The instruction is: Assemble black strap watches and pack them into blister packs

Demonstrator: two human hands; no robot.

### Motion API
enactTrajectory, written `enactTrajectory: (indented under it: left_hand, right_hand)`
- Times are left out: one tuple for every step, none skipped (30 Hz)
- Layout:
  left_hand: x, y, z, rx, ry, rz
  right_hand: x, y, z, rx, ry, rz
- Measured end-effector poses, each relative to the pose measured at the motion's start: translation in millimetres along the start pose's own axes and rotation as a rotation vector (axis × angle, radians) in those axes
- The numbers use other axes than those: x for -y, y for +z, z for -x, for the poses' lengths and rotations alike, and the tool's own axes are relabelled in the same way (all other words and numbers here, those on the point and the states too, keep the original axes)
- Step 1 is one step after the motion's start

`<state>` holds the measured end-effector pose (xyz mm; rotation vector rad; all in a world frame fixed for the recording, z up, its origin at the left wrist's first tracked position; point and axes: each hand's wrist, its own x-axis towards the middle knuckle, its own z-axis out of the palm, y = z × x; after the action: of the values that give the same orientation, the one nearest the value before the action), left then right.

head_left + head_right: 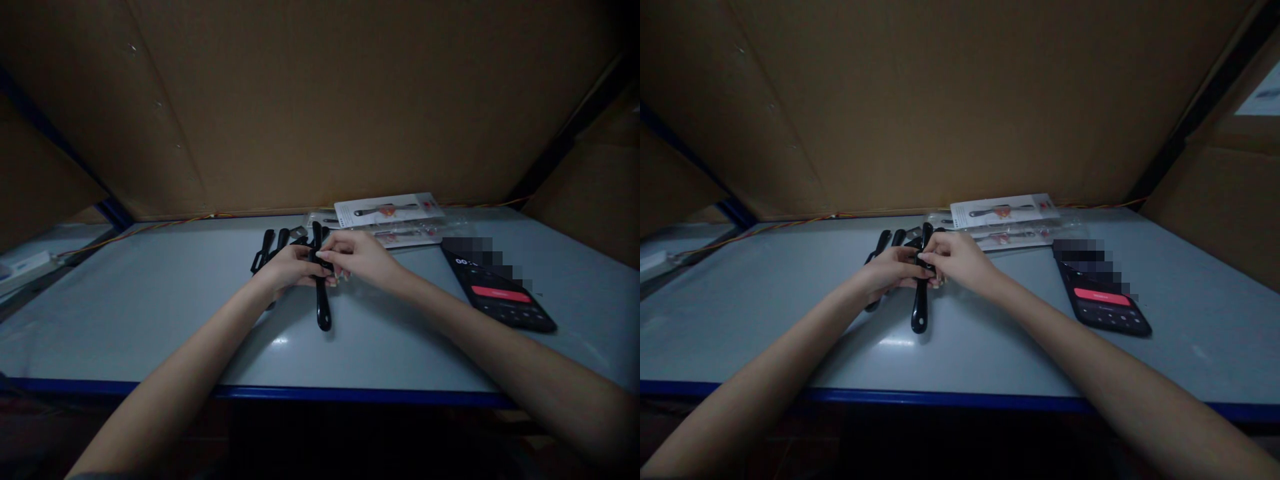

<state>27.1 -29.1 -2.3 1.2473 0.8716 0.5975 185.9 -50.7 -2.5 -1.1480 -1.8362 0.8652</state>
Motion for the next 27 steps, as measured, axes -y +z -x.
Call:
enactTrajectory:
  left_hand:
    - [0, -0.2, 0, 0.004, -0.003, -0.001]
    - [1, -0.4, 0, 0.006, -0.006, 0.0]
    - [1, -0.5, 0, 0.008, -0.008, 0.003]
    - [1, -0.5, 0, 0.011, -0.011, 0.01]
    - [0, -0.4, 0, 0.011, -0.015, 0.02]
    - [0, -0.3, 0, 0.012, -0.021, 0.029]
    - [0, 0.0, 0, 0.012, -0.028, 0.036]
    - [0, 0.2, 1, 0.012, -0.032, 0.041]
    - [-1, 0.5, 1, 0.011, -0.035, 0.044]
    - [-1, 0.7, 1, 0.007, -0.035, 0.046]
    - [-1, 0.8, 1, 0.004, -0.034, 0.045]
    - [-1, 0.9, 0, 0.0, -0.032, 0.042]
    - [0, 1.0, 0, -0.002, -0.03, 0.037]
    - [0, 1.1, 0, 0.0, -0.03, 0.031]
    - [0, 1.2, 0, -0.001, -0.03, 0.027]
    - [-1, 1.4, 0, -0.002, -0.031, 0.026]
    - [-1, 1.5, 0, -0.003, -0.033, 0.029]
    - [-1, 1.6, 0, -0.004, -0.037, 0.033]
    - [-2, 1.7, 1, -0.005, -0.039, 0.037]
    - [-2, 1.6, 1, -0.005, -0.04, 0.039]
    - [-3, 1.5, 1, -0.001, -0.041, 0.039]
    - [-3, 1.2, 1, 0.004, -0.041, 0.04]
    - [-3, 0.7, 1, 0.009, -0.038, 0.043]
    - [-3, 0.2, 1, 0.017, -0.035, 0.048]
    - [-2, -0.4, 1, 0.023, -0.031, 0.055]
    - [-2, -0.9, 0, 0.028, -0.026, 0.061]
    - [-1, -1.5, 0, 0.031, -0.021, 0.065]
  right_hand:
    - [-1, 1, 0, 0.006, 0.024, -0.018]
    - [-1, 2, 0, 0.01, 0.041, -0.03]
    - [-3, 3, 0, 0.011, 0.049, -0.038]
    - [-4, 4, 0, 0.007, 0.053, -0.042]
    - [-6, 5, -1, -0.001, 0.054, -0.043]
    - [-8, 5, -1, -0.007, 0.056, -0.042]
    - [-9, 6, -1, -0.004, 0.057, -0.042]
    - [-11, 7, -1, 0.006, 0.058, -0.041]
    - [-12, 7, -1, 0.018, 0.057, -0.039]
    - [-14, 8, -1, 0.027, 0.054, -0.034]
    - [-15, 8, -1, 0.033, 0.048, -0.02]
    - [-16, 9, -1, 0.033, 0.036, 0.007]
    - [-16, 9, -1, 0.026, 0.019, 0.049]
    - [-17, 9, -1, 0.014, 0.0, 0.101]
    - [-17, 8, -1, -0.003, -0.023, 0.156]
    - [-17, 8, 0, -0.024, -0.046, 0.21]
    - [-16, 7, 0, -0.049, -0.069, 0.256]
    - [-15, 6, 0, -0.07, -0.09, 0.288]
    - [-15, 5, 0, -0.083, -0.107, 0.304]
    - [-14, 4, 1, -0.087, -0.12, 0.304]
    - [-12, 4, 1, -0.082, -0.13, 0.29]
    - [-11, 3, 1, -0.07, -0.138, 0.27]
    - [-10, 2, 1, -0.056, -0.145, 0.25]
    - [-9, 1, 1, -0.043, -0.153, 0.238]
    - [-8, 0, 1, -0.036, -0.161, 0.238]
    - [-8, -1, 0, -0.033, -0.168, 0.249]
    - [-7, -1, 0, -0.038, -0.173, 0.265]
